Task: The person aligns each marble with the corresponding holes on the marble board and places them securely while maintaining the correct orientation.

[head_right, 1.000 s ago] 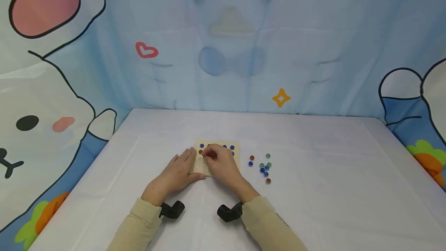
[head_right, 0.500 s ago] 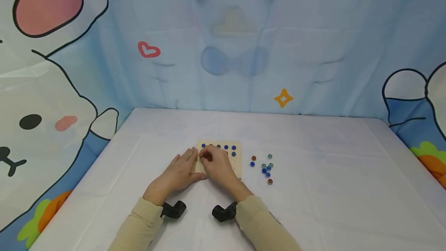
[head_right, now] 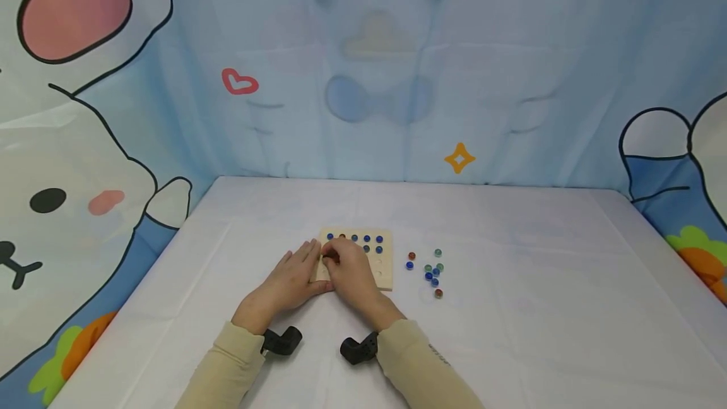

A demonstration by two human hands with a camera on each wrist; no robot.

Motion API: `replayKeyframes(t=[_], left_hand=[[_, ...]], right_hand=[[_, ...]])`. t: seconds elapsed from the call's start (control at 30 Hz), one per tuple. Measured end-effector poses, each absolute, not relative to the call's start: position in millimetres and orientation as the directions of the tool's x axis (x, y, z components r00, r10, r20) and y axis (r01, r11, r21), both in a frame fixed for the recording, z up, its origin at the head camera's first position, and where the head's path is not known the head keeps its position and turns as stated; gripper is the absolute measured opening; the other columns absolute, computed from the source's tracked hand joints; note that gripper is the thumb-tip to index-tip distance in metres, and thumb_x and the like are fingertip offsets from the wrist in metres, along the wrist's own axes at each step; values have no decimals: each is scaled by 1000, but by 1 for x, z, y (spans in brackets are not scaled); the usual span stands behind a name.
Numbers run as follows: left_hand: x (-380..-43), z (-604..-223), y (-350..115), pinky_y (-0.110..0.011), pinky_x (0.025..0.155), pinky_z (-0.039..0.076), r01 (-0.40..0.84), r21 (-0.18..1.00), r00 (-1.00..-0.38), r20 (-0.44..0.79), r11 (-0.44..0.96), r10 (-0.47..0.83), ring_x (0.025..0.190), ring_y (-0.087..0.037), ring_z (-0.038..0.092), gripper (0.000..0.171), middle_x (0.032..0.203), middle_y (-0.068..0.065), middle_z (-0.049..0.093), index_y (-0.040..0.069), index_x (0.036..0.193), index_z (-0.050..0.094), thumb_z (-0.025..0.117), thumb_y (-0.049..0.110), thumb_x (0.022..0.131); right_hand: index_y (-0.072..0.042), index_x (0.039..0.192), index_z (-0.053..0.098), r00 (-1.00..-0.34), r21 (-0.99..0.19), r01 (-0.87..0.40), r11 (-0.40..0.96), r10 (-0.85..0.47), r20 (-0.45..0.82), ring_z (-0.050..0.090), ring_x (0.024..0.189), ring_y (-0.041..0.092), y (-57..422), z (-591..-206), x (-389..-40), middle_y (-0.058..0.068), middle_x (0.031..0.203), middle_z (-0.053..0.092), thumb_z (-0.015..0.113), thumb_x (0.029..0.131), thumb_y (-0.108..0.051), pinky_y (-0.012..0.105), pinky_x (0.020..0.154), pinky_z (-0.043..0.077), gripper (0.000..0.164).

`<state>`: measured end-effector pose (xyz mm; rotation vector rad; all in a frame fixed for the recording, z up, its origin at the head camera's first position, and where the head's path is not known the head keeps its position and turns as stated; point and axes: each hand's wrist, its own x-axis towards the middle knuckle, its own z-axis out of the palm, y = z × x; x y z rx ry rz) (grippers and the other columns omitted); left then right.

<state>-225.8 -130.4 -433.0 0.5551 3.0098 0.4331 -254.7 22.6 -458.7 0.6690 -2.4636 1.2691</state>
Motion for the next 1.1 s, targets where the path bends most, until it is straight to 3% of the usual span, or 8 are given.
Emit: replayKeyframes(t=[0.37, 0.77, 1.1], left_hand=[[-226, -432, -129, -55, 121, 25, 300, 334, -944, -29, 894, 328, 151, -35, 25, 96, 162, -21, 26, -4, 155, 23, 63, 55, 91], [-225, -433, -130, -52, 123, 23, 259, 372, -954, -44, 892, 295, 153, -34, 21, 96, 163, -20, 23, -3, 156, 22, 63, 56, 91], [-225, -432, -129, -51, 123, 23, 254, 367, -956, -46, 895, 290, 152, -34, 22, 95, 163, -20, 23, -3, 155, 23, 63, 55, 92]], right_hand=[[-6, 98, 71, -850, -723, -526, 448, -244, 467, 66, 85, 12, 31, -458, -254, 5, 95, 72, 67, 89, 3, 27, 76, 57, 14], [-9, 102, 72, -913, -805, -407, 432, -194, 358, 67, 98, 15, 43, -446, -249, 3, 105, 73, 64, 96, -8, 30, 86, 56, 10], [-11, 104, 71, -917, -802, -398, 445, -165, 363, 66, 97, 14, 65, -438, -244, 1, 102, 73, 65, 96, -13, 27, 85, 56, 11]])
